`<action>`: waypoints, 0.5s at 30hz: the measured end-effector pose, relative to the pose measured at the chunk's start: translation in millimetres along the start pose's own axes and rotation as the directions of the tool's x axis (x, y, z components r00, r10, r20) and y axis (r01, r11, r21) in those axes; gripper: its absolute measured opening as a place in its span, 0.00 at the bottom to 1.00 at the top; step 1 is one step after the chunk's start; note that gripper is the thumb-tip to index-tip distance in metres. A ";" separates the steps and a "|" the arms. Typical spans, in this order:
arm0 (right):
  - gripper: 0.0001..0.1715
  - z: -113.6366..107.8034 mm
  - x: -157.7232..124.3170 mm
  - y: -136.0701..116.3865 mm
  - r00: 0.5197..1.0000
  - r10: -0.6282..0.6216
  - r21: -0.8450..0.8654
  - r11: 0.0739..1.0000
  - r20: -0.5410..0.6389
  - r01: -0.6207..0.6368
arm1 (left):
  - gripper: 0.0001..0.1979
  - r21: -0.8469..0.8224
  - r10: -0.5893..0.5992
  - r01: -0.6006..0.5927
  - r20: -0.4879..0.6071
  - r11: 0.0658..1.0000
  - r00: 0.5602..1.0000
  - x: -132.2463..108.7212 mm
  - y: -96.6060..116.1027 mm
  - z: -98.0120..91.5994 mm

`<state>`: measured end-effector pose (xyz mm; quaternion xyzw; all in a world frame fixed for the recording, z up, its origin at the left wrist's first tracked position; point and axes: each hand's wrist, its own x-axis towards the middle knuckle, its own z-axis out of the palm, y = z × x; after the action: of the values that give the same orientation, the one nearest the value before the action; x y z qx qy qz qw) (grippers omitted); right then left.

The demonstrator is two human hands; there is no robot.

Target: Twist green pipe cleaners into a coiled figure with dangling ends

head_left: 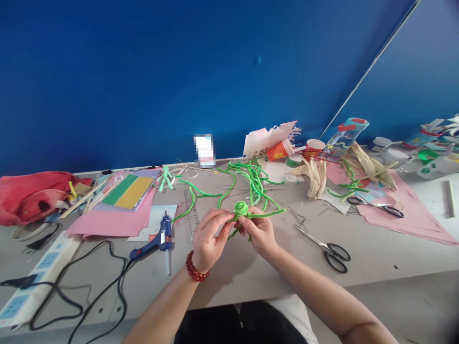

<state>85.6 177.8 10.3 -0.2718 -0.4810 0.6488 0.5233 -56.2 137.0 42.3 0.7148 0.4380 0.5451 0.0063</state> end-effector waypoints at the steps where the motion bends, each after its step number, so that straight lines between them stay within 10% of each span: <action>1: 0.18 -0.1 -0.9 0.6 1.000 -0.016 -0.008 1.000 0.001 0.016 | 0.09 -0.006 -0.011 0.011 0.001 1.000 1.000 0.0 0.7 0.1; 11: 0.13 -2.4 -2.7 1.1 0.979 -0.197 -0.146 0.968 0.047 0.202 | 0.06 -0.261 -0.267 0.264 0.024 0.928 0.963 -2.0 7.5 3.5; 15: 0.11 -1.6 -2.4 1.4 0.980 -0.187 -0.090 0.977 0.072 0.193 | 0.10 -0.169 -0.157 0.158 0.014 0.973 0.987 -0.8 8.5 0.2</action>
<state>87.1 176.1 8.0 -0.2290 -0.5518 0.5802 0.5536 -50.8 131.3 45.7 0.6749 0.4453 0.5780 0.1106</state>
